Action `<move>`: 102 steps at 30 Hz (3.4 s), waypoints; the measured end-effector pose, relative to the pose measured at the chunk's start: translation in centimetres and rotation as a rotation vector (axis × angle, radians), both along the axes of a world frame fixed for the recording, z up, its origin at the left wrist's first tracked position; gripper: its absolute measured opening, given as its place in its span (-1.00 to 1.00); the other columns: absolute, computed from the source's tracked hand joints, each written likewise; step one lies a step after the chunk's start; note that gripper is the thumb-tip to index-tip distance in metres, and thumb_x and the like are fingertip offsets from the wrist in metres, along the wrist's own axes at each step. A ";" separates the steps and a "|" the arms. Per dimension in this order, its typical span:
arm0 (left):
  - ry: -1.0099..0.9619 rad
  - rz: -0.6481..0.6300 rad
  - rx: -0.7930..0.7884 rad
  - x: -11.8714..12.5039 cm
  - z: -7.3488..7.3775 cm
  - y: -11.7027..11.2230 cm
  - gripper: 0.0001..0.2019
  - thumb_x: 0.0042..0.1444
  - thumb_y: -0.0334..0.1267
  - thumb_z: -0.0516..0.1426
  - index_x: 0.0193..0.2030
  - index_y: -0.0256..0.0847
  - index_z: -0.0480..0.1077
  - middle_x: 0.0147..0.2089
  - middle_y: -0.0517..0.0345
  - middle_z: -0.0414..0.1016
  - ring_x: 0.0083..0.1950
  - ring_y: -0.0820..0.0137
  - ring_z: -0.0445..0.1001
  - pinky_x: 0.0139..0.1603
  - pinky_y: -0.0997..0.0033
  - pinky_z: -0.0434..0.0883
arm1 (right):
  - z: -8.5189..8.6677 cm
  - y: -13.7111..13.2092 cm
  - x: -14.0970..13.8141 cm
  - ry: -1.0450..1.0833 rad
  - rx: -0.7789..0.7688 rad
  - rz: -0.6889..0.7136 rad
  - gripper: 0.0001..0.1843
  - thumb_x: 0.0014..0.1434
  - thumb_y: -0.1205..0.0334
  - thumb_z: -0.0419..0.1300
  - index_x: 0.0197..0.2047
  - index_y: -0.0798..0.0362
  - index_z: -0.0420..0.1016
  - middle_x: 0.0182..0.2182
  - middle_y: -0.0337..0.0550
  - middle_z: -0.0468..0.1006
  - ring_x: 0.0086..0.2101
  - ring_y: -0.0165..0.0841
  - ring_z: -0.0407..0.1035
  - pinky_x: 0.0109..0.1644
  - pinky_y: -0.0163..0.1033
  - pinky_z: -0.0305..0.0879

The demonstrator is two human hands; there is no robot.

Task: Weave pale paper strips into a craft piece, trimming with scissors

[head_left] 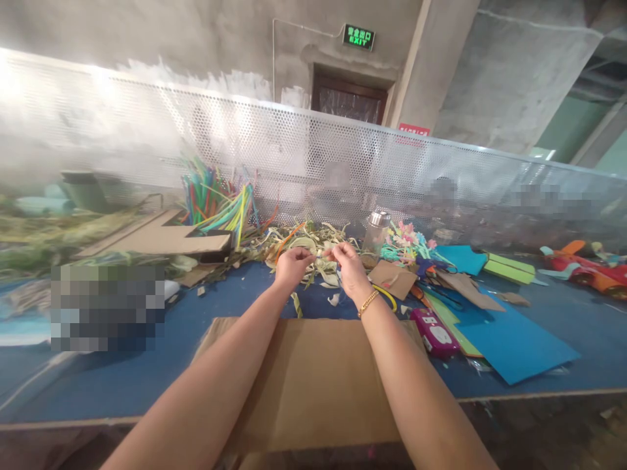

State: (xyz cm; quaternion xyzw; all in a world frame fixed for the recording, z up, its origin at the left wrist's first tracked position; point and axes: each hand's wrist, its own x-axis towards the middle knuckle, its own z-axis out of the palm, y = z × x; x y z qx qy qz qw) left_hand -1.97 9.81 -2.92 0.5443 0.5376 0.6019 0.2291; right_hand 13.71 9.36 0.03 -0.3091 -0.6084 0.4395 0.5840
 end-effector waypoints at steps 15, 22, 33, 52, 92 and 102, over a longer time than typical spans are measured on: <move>0.261 0.122 0.103 0.0 0.6 -0.4 -0.87 -0.08 -0.25 0.23 -0.56 -0.17 0.40 -0.46 0.20 0.40 -0.39 0.40 0.35 -0.35 0.40 0.26 | -0.5 1.9 1.9 -0.385 0.203 -0.282 -0.76 0.17 0.19 0.01 -0.52 0.01 0.29 -0.55 -0.28 0.37 -0.45 -0.38 0.22 -0.31 -0.28 0.10; 0.314 0.129 0.112 0.0 0.8 -0.8 -0.87 -0.05 -0.26 0.21 -0.55 -0.18 0.39 -0.44 0.20 0.40 -0.38 0.40 0.34 -0.33 0.40 0.25 | -0.2 1.8 2.1 -0.409 0.200 -0.286 -0.77 0.15 0.22 0.01 -0.52 0.01 0.28 -0.55 -0.28 0.38 -0.46 -0.38 0.22 -0.31 -0.29 0.11; 0.502 0.076 0.339 -0.4 2.2 -1.9 -0.84 0.02 -0.33 0.14 -0.55 -0.17 0.32 -0.40 0.14 0.38 -0.31 0.34 0.35 -0.23 0.36 0.26 | -0.6 1.5 2.3 -0.665 0.344 -0.237 -0.88 0.15 0.28 0.14 -0.28 0.03 0.51 -0.44 -0.19 0.49 -0.39 -0.34 0.34 -0.21 -0.24 0.22; 0.565 -0.229 0.408 1.5 3.5 -3.4 -0.86 0.10 -0.29 0.12 -0.47 -0.15 0.41 -0.23 0.06 0.57 -0.10 0.25 0.45 0.10 0.20 0.28 | -1.6 2.3 2.2 -0.738 0.278 -0.305 -0.84 0.08 0.31 0.14 -0.51 0.02 0.47 -0.53 -0.26 0.43 -0.45 -0.38 0.24 -0.32 -0.30 0.09; 0.345 -0.245 0.067 0.6 2.3 -2.0 -0.86 -0.02 -0.19 0.19 -0.47 -0.21 0.41 -0.52 0.23 0.37 -0.50 0.48 0.24 -0.46 0.46 0.18 | 0.5 1.1 2.6 -0.532 0.378 -0.123 -0.80 0.18 0.19 0.13 -0.36 0.03 0.57 -0.37 -0.19 0.53 -0.29 -0.35 0.38 -0.10 -0.23 0.26; 0.353 -0.271 0.072 0.4 1.8 -1.8 -0.83 -0.07 -0.16 0.24 -0.46 -0.21 0.41 -0.48 0.23 0.39 -0.43 0.44 0.30 -0.41 0.46 0.23 | -0.1 1.0 2.3 -0.793 0.476 -0.240 -0.87 0.10 0.25 0.28 -0.24 -0.06 0.62 -0.32 -0.21 0.56 -0.20 -0.32 0.40 -0.05 -0.23 0.22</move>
